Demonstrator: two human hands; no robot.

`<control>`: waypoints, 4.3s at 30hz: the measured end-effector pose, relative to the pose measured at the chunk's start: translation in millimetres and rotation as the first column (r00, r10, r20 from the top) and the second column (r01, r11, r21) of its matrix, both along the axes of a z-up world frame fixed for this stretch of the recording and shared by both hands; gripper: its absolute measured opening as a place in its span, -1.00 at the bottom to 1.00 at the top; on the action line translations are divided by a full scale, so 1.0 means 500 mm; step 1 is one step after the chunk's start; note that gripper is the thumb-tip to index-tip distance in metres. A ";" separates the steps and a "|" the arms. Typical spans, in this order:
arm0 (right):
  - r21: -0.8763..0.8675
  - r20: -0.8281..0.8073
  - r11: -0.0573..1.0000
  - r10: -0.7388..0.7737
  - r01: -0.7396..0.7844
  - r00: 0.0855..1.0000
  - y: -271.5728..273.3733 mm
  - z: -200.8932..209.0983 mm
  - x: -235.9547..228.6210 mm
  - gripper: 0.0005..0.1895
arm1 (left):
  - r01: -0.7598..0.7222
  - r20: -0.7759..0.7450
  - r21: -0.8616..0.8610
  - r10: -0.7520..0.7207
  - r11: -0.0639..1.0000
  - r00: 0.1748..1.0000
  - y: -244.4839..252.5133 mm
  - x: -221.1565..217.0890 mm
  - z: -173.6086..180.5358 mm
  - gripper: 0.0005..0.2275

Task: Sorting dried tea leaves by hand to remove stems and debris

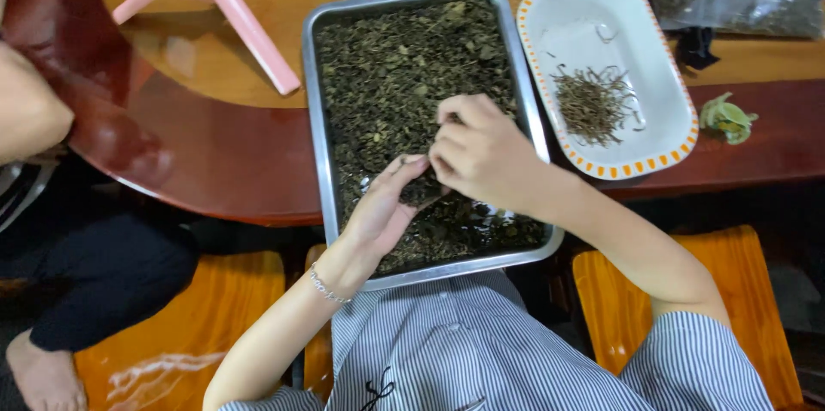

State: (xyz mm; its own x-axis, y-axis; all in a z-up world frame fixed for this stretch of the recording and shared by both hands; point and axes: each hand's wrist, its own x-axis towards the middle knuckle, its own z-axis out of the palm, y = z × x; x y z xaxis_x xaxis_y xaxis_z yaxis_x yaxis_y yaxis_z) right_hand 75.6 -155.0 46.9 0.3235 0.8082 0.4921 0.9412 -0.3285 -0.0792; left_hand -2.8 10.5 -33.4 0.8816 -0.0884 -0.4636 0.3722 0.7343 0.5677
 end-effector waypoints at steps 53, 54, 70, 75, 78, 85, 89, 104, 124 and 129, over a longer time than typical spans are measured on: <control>0.132 -0.245 0.980 0.176 -0.147 0.953 0.012 0.075 -0.051 -0.93 | 0.189 0.204 -0.512 -0.095 0.838 0.974 0.011 -0.014 0.058 -0.61; 0.092 -0.223 0.979 0.198 -0.181 0.955 0.020 0.073 -0.046 -0.92 | 0.163 0.159 -0.520 -0.092 0.838 0.983 0.010 -0.014 0.053 -0.62; 0.010 -0.133 0.994 0.113 -0.113 0.985 0.051 -0.035 -0.021 -0.94 | 0.116 0.103 -0.517 -0.072 0.848 0.992 0.007 -0.014 0.019 -0.70; 0.117 -0.178 0.982 0.167 -0.147 0.970 0.060 -0.079 -0.010 -0.89 | 0.079 0.053 -0.295 -0.066 0.952 0.996 0.008 -0.001 0.000 -0.64; 0.115 -0.156 0.984 0.156 -0.139 0.975 0.057 -0.093 -0.005 -0.89 | 0.062 0.052 -0.334 -0.047 0.941 0.998 0.013 -0.001 -0.021 -0.66; 0.075 -0.135 0.994 0.092 -0.083 0.987 0.050 -0.055 -0.029 -0.80 | 0.071 -0.152 -0.167 -0.097 0.983 0.984 -0.014 -0.004 0.115 -0.57; -0.162 -0.261 0.986 -0.007 -0.036 0.965 0.055 -0.052 -0.027 -0.78 | 0.049 -0.253 -0.086 -0.069 0.995 0.965 -0.026 -0.002 0.141 -0.62; -0.015 -0.592 0.994 0.080 -0.110 0.802 0.026 -0.017 0.004 -0.92 | 0.040 -0.180 -0.141 -0.065 0.989 0.982 -0.033 0.001 0.148 -0.63; 0.125 -0.762 0.990 0.135 -0.061 0.633 0.006 0.004 0.030 -0.86 | 0.143 0.173 -0.421 -0.075 0.896 0.982 -0.002 -0.015 0.047 -0.59; 0.195 -0.947 0.975 0.160 0.102 0.279 -0.012 -0.026 0.053 -0.94 | 0.182 0.130 -0.400 -0.141 0.898 0.982 0.000 -0.021 0.073 -0.54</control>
State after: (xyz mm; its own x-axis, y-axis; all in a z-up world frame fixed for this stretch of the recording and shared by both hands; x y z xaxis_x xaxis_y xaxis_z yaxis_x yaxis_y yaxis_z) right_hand 102.2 -161.2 33.8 0.6429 0.7656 -0.0224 0.1537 -0.1576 -0.9755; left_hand -13.2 10.4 3.2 0.8771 -0.3965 -0.2710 0.4646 0.8435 0.2695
